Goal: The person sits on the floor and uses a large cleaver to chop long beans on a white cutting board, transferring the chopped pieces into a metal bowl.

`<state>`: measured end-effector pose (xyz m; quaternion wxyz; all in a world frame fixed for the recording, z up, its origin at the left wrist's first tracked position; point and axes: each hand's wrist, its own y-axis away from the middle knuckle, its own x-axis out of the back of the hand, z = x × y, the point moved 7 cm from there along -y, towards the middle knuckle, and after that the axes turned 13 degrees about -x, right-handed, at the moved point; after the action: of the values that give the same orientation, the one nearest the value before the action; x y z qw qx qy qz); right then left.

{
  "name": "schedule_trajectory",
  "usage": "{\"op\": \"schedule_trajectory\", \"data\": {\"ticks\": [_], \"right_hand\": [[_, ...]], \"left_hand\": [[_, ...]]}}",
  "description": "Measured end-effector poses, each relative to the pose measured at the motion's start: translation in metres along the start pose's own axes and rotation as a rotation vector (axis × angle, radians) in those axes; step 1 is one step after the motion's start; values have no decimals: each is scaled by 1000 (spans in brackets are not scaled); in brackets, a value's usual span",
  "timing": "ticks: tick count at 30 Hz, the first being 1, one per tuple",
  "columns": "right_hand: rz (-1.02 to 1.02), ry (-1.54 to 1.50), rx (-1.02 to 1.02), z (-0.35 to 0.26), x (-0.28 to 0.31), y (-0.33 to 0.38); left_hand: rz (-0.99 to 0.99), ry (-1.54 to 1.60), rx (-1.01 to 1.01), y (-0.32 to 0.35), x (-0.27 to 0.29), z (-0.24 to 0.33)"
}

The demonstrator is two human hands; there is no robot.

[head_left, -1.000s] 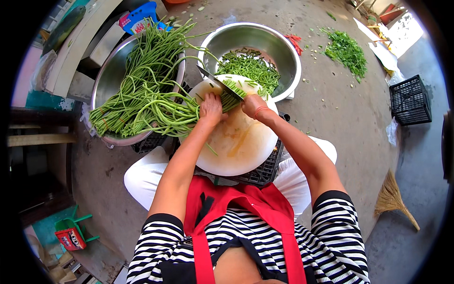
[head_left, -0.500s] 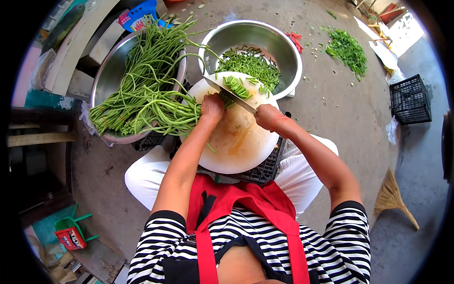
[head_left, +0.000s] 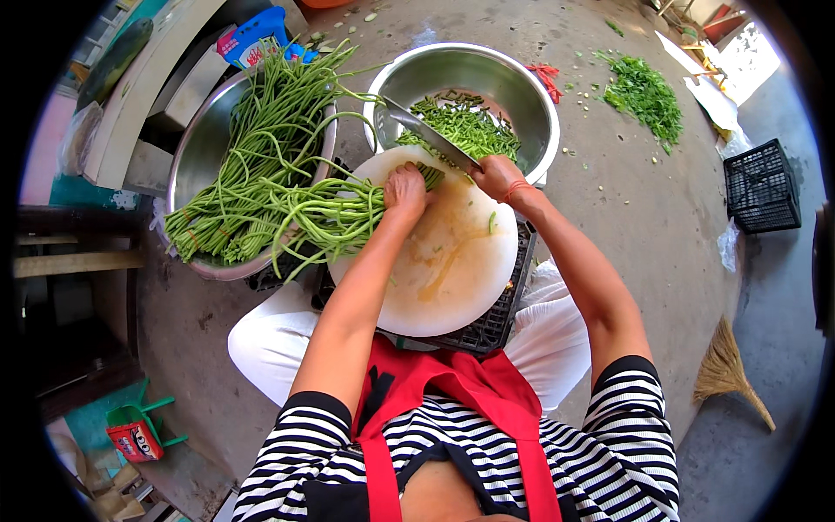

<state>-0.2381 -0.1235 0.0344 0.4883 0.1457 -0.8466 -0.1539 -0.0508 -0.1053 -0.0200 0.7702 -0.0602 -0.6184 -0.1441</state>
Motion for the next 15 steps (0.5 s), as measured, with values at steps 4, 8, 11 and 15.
{"op": "schedule_trajectory", "data": {"ticks": [4,8,11,15], "right_hand": [[24,-111,-24,1,17,22],[-36,-48,-9,-8,33,65],[-21,46,42,-3,34,85],[-80,159,25,-1,20,97]], "left_hand": [[-12,49,36,-11,3,-3],[-214,-110,-69,-8,19,-12],[-439,-250,-162,2,50,2],[-445,-259,-186,28,30,-11]]}}
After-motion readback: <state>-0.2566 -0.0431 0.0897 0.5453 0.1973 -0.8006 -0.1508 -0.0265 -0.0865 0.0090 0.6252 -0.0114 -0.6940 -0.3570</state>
